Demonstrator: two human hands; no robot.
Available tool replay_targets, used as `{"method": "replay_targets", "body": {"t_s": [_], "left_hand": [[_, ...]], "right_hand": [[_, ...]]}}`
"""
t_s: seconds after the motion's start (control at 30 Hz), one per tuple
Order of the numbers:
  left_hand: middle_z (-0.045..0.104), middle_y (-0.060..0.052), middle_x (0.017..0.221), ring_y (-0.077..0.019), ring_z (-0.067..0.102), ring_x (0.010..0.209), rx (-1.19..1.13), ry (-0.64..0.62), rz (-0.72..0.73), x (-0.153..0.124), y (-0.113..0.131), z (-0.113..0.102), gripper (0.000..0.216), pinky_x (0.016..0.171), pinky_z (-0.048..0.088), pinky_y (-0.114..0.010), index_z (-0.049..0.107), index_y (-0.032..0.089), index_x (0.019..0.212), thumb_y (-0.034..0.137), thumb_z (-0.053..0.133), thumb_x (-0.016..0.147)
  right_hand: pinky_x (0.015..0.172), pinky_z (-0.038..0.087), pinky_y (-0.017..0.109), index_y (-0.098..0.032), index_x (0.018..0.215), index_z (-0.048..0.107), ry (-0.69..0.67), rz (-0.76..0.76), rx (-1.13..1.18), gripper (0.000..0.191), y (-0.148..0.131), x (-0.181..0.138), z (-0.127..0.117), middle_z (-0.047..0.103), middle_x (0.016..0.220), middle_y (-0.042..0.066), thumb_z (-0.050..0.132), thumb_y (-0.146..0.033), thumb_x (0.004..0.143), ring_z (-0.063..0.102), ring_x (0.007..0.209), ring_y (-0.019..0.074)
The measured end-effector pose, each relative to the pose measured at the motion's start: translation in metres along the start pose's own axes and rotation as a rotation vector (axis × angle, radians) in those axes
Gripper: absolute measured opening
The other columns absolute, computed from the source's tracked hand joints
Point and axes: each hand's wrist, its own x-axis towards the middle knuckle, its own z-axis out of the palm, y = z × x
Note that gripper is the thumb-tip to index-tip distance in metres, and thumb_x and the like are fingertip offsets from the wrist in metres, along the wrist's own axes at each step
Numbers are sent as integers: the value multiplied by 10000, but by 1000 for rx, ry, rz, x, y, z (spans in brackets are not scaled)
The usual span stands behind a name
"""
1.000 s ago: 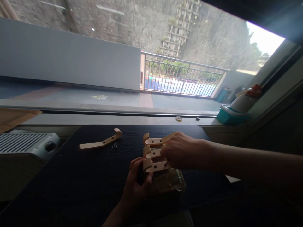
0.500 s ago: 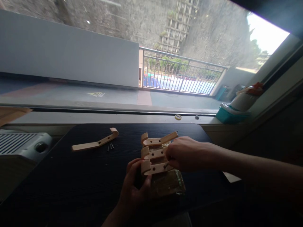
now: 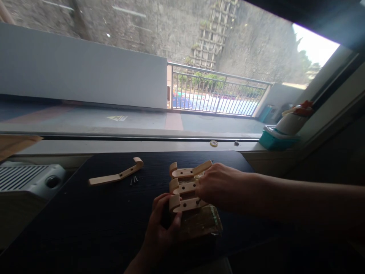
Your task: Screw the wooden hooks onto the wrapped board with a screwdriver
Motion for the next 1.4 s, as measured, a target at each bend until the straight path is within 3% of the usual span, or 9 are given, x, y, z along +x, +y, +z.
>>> {"method": "replay_targets", "body": {"t_s": [0.17, 0.43, 0.6, 0.73, 0.87, 0.97, 1.1, 1.2, 1.4], "left_hand": [[499, -76, 1150, -208, 503, 1102, -15, -13, -8, -1, -2, 0, 325, 924, 458, -336, 473, 219, 1122, 231, 563, 809], [504, -74, 1119, -210, 513, 1079, -5, 0, -17, -1, 2, -1, 297, 928, 453, -349, 491, 208, 1092, 236, 561, 804], [517, -73, 1103, -211, 528, 1058, -11, 15, -15, 1, 3, 0, 295, 923, 457, -352, 497, 201, 1086, 250, 558, 801], [511, -77, 1114, -215, 524, 1070, -17, 3, -17, 1, 4, -1, 301, 928, 456, -363, 496, 205, 1090, 245, 558, 798], [508, -80, 1115, -217, 530, 1063, -6, -12, -43, 1, 5, -3, 292, 910, 469, -368, 499, 212, 1083, 248, 560, 800], [509, -77, 1110, -218, 532, 1062, -1, -16, -43, 1, 6, -3, 284, 908, 471, -363, 506, 215, 1073, 244, 561, 796], [516, -71, 1111, -221, 523, 1085, -6, -13, -33, 2, 7, -2, 285, 916, 465, -348, 518, 214, 1071, 235, 563, 791], [515, -68, 1113, -215, 527, 1074, -3, 4, -22, 2, 6, -2, 293, 917, 462, -339, 510, 211, 1079, 238, 568, 793], [509, -70, 1114, -211, 529, 1063, -3, -1, -24, 1, 5, -2, 303, 926, 456, -352, 485, 211, 1104, 244, 555, 811]], "right_hand": [[499, 294, 270, -157, 727, 633, 48, 42, 11, 117, -1, 6, 9, 641, 686, 28, 560, -79, 774, 563, 589, 149], [524, 357, 256, -153, 775, 665, -71, 350, 185, 169, 8, 8, 5, 665, 723, 68, 536, -259, 804, 602, 634, 175], [595, 386, 257, -155, 857, 639, -63, 262, 109, 119, 5, 4, -6, 667, 847, 69, 612, -220, 761, 608, 774, 189], [573, 370, 245, -160, 811, 632, -24, 69, 33, 70, 2, -2, -6, 653, 809, 48, 584, -114, 790, 591, 713, 149], [525, 335, 261, -156, 802, 628, 83, -15, 6, 93, 4, -2, 7, 645, 784, 44, 547, -112, 814, 577, 638, 147], [511, 302, 261, -160, 758, 624, 153, 2, 40, 114, 6, 1, 15, 639, 712, 25, 537, -105, 806, 556, 598, 135], [474, 273, 257, -163, 685, 632, 11, 224, 164, 157, 6, 6, 12, 613, 599, 26, 547, -213, 808, 522, 509, 126], [467, 281, 253, -167, 738, 648, -3, 328, 203, 200, 6, 10, 7, 633, 643, 48, 513, -283, 828, 553, 545, 148], [547, 328, 251, -168, 862, 634, 11, 209, 139, 116, 8, 2, -4, 666, 808, 47, 611, -216, 759, 586, 698, 165]]}}
